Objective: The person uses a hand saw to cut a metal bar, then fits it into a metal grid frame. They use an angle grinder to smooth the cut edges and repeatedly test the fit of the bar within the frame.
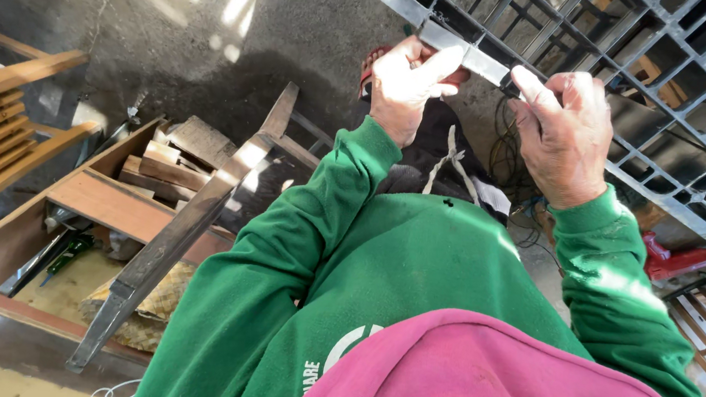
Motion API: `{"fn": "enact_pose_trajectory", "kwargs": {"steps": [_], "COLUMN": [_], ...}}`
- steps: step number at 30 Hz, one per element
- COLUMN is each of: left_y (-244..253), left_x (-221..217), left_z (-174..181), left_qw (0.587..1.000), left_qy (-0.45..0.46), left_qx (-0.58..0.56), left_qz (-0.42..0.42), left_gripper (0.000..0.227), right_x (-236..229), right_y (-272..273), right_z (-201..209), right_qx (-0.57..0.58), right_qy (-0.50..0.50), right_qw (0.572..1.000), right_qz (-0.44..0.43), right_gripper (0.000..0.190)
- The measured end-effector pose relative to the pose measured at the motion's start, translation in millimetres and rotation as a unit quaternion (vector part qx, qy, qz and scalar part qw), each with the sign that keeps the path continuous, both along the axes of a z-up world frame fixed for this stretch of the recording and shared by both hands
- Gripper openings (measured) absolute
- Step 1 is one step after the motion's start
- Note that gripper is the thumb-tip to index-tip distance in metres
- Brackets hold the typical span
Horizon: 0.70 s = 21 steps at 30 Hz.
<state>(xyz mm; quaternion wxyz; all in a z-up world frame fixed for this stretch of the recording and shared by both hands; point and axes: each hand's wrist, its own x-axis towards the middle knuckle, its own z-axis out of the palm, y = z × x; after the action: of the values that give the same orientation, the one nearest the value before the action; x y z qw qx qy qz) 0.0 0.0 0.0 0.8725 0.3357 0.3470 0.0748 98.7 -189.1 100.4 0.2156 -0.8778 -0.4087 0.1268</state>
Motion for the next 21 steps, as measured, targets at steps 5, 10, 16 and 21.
{"fn": "enact_pose_trajectory", "kwargs": {"steps": [5, 10, 16, 21], "left_y": [9.1, 15.3, 22.7, 28.1], "left_x": [8.1, 9.0, 5.3, 4.8], "left_z": [6.1, 9.6, 11.3, 12.0], "left_qw": [0.999, 0.999, 0.999, 0.999], "left_qy": [0.044, 0.047, 0.042, 0.029], "left_qx": [0.006, -0.002, -0.01, -0.008], "left_qz": [-0.017, -0.01, -0.016, -0.033], "left_gripper": [0.024, 0.026, 0.024, 0.02], "right_x": [-6.8, -8.9, -5.4, -4.9], "right_y": [1.5, 2.5, 2.3, 4.9], "right_z": [-15.3, -12.7, -11.4, -14.4], "right_qx": [0.004, 0.0, -0.011, -0.011], "right_qy": [-0.014, -0.029, -0.017, -0.015], "right_qw": [1.0, 1.0, 1.0, 1.0], "right_qz": [-0.018, -0.006, 0.011, 0.011], "right_gripper": [0.043, 0.042, 0.04, 0.039]}}
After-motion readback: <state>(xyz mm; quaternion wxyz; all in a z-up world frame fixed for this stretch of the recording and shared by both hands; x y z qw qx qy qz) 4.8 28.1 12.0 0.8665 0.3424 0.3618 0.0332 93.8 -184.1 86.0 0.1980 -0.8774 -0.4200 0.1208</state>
